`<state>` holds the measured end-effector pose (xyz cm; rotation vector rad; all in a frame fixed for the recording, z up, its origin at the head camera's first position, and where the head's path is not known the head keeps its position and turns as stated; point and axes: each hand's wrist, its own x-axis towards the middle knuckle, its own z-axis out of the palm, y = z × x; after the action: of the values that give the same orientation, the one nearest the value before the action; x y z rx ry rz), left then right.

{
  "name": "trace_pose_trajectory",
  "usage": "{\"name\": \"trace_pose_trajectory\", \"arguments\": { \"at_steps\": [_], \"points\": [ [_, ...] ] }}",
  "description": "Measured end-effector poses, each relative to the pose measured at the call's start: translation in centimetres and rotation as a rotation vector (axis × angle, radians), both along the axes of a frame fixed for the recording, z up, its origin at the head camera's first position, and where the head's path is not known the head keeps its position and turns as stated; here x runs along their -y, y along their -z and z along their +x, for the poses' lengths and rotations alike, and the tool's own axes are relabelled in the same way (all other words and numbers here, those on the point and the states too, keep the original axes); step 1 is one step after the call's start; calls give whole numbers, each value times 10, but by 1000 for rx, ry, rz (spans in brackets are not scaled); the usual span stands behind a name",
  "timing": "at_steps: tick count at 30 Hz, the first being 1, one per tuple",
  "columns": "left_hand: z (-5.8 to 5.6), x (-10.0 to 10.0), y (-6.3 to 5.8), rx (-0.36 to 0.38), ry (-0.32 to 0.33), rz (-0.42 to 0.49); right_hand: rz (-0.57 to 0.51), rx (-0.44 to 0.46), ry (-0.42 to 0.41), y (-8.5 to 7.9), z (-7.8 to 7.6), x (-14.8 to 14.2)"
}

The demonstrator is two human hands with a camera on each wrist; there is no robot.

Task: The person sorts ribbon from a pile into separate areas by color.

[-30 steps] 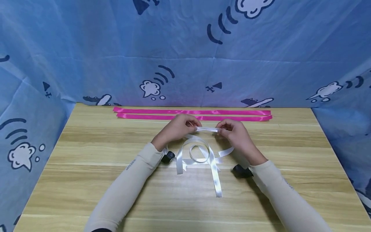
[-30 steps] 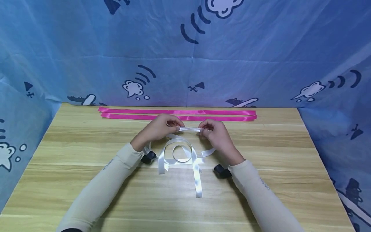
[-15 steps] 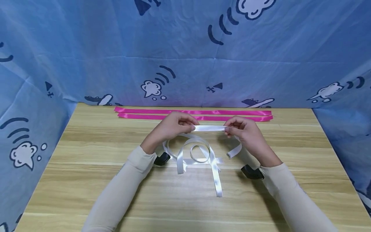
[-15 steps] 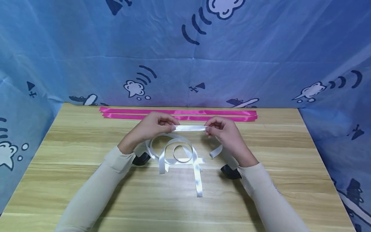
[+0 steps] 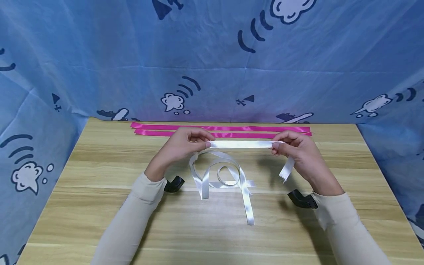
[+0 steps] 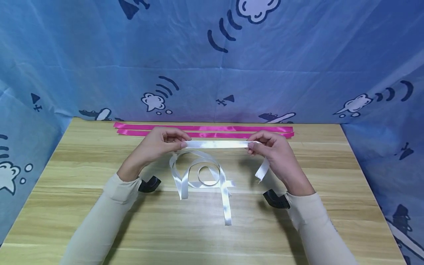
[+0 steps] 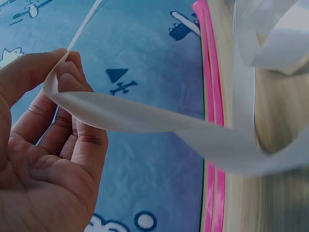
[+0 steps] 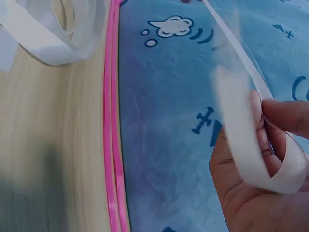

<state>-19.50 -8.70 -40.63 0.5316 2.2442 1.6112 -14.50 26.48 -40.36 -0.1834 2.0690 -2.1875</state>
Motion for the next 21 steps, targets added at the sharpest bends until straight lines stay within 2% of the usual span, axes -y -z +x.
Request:
{"name": "trace_pose_trajectory", "arguments": {
  "at_steps": [10,21],
  "points": [
    [6,30,-5,16,-80,-7,-161,-31,32,-5,0,-16],
    [11,60,-9,20,-155,7,-212,-38,90,-6,2,-30]
  ]
}}
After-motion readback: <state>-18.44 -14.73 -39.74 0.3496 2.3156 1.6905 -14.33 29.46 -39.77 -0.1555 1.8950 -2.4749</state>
